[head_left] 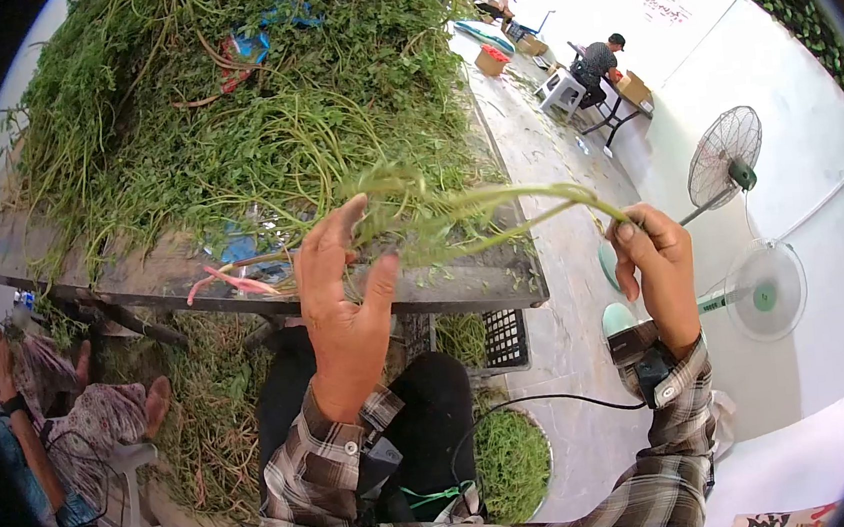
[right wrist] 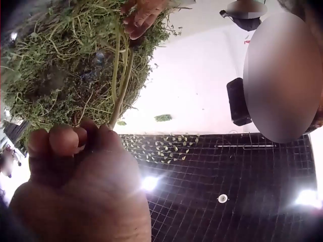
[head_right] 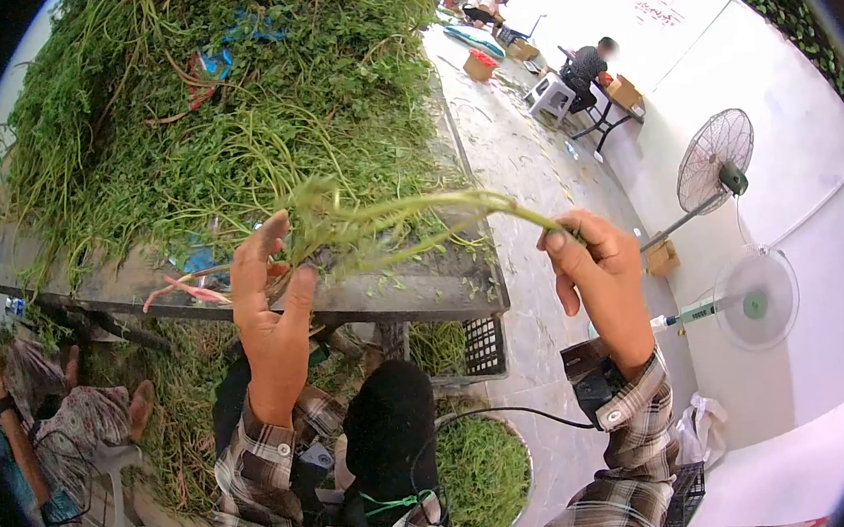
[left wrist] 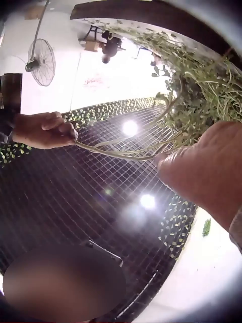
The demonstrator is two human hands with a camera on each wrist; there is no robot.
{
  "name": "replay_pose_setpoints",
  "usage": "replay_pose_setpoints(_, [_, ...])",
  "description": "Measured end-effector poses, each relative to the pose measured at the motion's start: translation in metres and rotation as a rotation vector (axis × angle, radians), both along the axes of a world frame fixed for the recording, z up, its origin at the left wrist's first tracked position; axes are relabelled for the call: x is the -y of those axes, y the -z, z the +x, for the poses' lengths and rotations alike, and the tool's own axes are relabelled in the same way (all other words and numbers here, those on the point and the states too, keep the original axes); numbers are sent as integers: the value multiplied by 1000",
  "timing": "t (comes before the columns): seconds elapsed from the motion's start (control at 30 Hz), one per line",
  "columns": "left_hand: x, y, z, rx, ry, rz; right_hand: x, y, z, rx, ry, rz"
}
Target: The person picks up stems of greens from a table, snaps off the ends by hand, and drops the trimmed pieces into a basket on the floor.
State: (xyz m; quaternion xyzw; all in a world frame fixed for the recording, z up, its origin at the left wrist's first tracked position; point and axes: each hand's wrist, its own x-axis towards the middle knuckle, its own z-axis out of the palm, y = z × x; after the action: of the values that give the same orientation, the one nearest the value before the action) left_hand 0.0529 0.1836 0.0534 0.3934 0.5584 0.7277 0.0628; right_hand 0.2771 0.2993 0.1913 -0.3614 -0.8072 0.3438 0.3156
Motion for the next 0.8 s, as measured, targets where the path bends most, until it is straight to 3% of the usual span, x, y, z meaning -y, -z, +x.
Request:
replay_pose_setpoints(0.07, [2,-4,1,-346,-131,-68,7,-3,5,8,21,-37])
replay_pose_setpoints(0.2, [2,-5,4,-456,-35,-76,14,-12,10,162,-57,-38])
replay_pose_setpoints(0.27, [0,-3,4,-222,371,-61,15,-16,11,202,-87,-52])
replay_pose_setpoints(0.3, [1,-3,6,-223,376,-62,16,-18,9,199,-100,-42])
replay_pose_setpoints(0.37, [1,-5,12,-91,685,-139,17,-21,4,191,-111,-34])
replay_pose_setpoints(0.4, [2,-7,14,-95,690,-144,16,-23,1,209,-110,-10])
replay_pose_setpoints(0.47, [4,-9,19,66,883,-313,16,-24,-8,221,-104,6])
replay_pose_setpoints(0.63, [4,-3,25,151,1003,-248,13,-18,-35,238,-144,212])
replay_pose_setpoints(0.73, [3,-5,22,255,922,-261,9,-10,-45,124,-178,262])
replay_pose_setpoints(0.8, [2,-7,18,463,830,-161,10,-5,-49,1,-157,484])
